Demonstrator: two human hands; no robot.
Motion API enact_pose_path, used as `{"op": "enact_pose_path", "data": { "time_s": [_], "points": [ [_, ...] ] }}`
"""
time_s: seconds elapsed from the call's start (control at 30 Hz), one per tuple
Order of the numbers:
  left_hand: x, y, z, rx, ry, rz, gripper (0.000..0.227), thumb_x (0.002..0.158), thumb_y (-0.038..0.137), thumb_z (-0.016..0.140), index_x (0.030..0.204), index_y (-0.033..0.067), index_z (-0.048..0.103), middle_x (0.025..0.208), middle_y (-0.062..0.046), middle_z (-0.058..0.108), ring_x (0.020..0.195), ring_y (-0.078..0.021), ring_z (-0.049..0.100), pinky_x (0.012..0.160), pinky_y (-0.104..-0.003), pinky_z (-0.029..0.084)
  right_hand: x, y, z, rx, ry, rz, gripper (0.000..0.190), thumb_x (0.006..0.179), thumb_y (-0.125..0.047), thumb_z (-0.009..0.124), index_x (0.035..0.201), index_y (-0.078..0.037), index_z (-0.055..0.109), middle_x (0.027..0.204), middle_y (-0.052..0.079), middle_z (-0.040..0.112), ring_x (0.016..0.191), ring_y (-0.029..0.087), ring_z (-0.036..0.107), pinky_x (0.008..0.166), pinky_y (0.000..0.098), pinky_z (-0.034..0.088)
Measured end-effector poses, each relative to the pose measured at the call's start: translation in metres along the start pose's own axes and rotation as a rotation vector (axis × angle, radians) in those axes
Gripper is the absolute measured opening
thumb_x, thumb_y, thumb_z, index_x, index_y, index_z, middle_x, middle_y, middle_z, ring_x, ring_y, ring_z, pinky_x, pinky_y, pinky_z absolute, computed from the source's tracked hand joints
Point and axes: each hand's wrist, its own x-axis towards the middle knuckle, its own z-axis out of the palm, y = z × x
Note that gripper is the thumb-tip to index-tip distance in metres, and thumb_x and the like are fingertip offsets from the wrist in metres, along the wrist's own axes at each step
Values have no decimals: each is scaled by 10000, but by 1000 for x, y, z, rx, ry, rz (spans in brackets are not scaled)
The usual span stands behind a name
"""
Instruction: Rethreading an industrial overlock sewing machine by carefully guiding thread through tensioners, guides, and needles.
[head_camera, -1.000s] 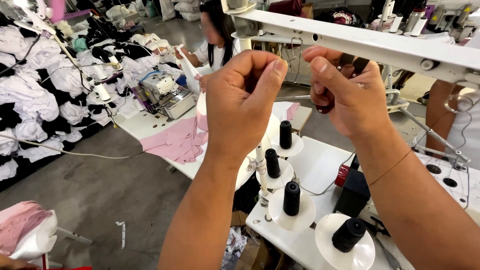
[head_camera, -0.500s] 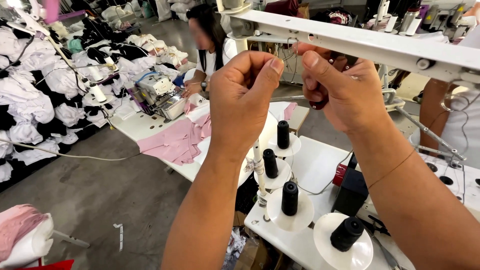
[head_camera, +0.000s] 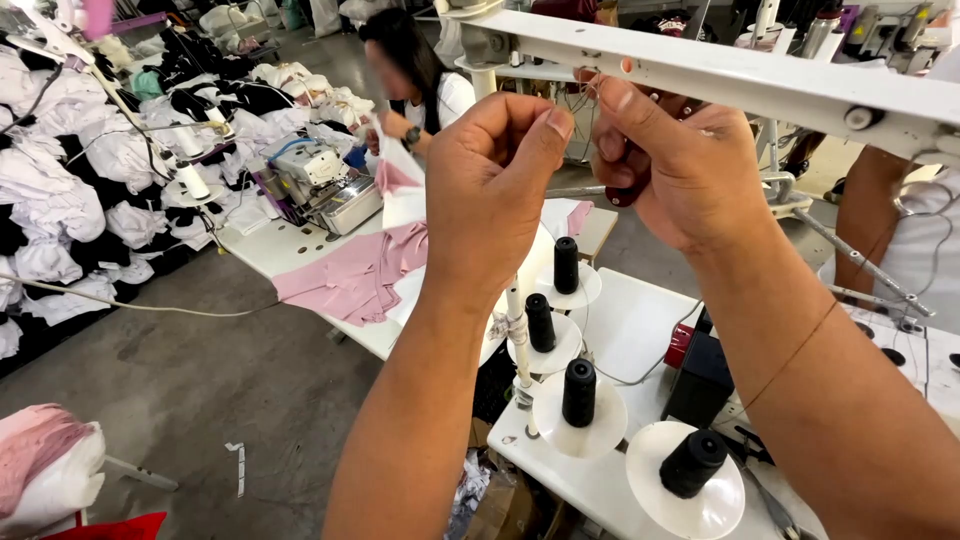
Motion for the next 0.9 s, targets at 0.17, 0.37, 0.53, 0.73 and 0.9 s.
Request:
{"op": "enact_pose_path", "data": {
  "time_s": [0.17,0.37,0.53,0.73,0.9],
  "points": [
    [0,0,0,-6,12,-31,134,932,189,674,854,81,682,667,68,519,638,-41,419,568,-200,367,1,2,0,62,31,8,226,913,-201,728,851,-5,636,638,93,519,566,180,460,511,271,342],
    [1,2,-1,6,0,-28,145,935,190,669,832,88,671,653,78,480,625,-42,384,553,-204,333,-2,-1,1,69,-22,1,283,902,-244,743,934,13,631,653,77,504,595,163,451,526,255,340],
    [1,3,-1,4,-15,-17,151,938,182,653,821,87,663,648,83,460,620,-43,363,550,-215,322,2,2,0,58,9,10,337,858,-255,799,979,40,691,657,70,508,592,169,422,537,263,351],
    [-6,7,-1,67,3,11,120,924,217,682,898,101,696,716,75,592,646,-20,469,556,-193,397,-4,8,-6,29,-28,-81,268,974,-200,703,774,-38,626,680,76,543,580,155,466,513,259,364],
    [-37,-5,-3,496,144,414,171,995,242,630,1103,113,595,985,-9,604,861,-127,539,705,-253,447,-24,32,-33,90,-22,-86,181,980,-145,600,814,-110,537,1047,68,623,620,95,523,473,236,397]
  ]
}}
